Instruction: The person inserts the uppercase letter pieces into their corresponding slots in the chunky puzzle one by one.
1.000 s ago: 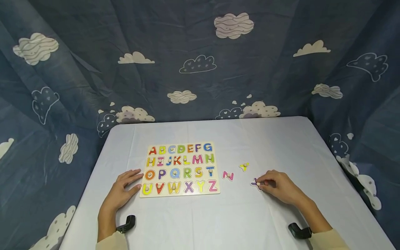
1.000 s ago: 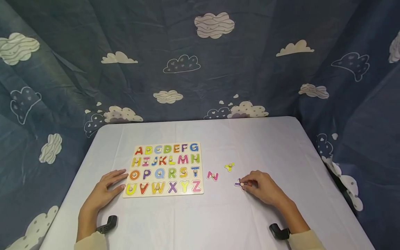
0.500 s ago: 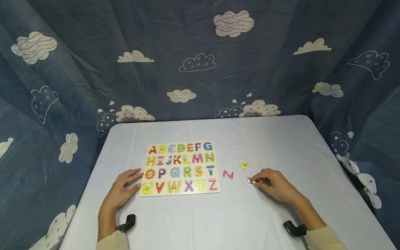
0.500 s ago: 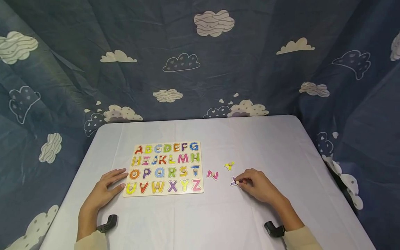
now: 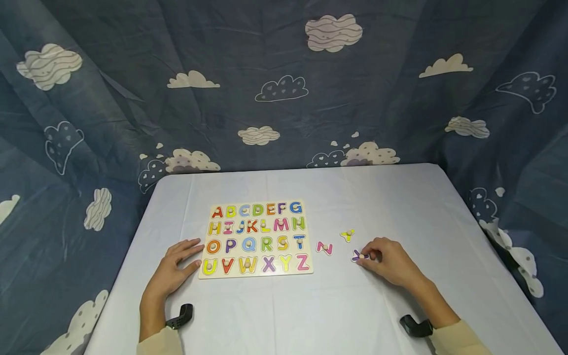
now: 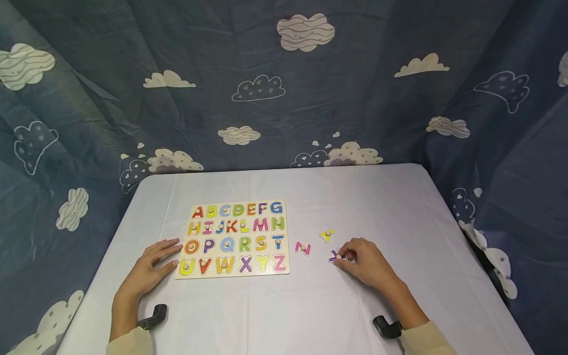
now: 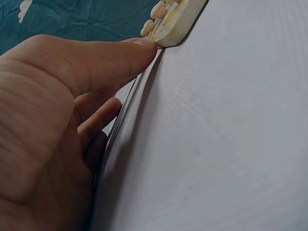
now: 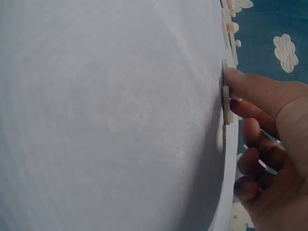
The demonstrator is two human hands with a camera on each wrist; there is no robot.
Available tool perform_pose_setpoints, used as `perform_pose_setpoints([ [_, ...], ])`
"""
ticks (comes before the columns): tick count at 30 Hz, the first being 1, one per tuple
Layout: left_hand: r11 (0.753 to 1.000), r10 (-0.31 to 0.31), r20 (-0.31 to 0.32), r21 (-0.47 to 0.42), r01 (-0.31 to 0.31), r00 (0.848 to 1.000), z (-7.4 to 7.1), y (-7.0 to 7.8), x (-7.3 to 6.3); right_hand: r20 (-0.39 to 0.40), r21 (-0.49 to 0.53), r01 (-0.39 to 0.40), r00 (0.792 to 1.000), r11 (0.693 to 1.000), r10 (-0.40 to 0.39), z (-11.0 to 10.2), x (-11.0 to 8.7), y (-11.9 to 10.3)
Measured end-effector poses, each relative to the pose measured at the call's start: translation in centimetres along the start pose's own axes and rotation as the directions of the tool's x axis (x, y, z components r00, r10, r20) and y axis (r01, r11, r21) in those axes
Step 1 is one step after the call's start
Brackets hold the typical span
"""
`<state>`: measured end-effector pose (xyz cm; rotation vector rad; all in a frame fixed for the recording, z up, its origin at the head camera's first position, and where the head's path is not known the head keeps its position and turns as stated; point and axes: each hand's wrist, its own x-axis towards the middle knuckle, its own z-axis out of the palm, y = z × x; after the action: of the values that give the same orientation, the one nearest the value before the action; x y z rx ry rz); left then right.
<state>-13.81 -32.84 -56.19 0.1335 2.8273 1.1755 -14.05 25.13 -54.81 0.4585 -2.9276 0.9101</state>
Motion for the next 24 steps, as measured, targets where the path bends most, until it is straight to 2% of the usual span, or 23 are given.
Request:
perform_pose_setpoints([
  [7, 1.000, 0.011, -0.004, -0.009, -0.011, 1.000, 0.1, -0.2, 0.1, -0.027, -0.004, 0.050, 0.998, 0.999, -0.050, -0.3, 0.7, -1.4],
  [16, 1.000, 0.006, -0.002, -0.009, -0.006, 1.000, 0.1, 0.0, 0.0, -0.048, 0.064, 0.110, 0.993, 0.992, -0.107, 0.2, 2.8, -4.6],
  [24, 1.000, 0.027, -0.007, -0.010, -0.028, 1.000, 0.2, -0.1, 0.0, 0.026, 0.173, 0.130, 0.990, 0.976, -0.137, 2.2, 5.4, -8.9],
])
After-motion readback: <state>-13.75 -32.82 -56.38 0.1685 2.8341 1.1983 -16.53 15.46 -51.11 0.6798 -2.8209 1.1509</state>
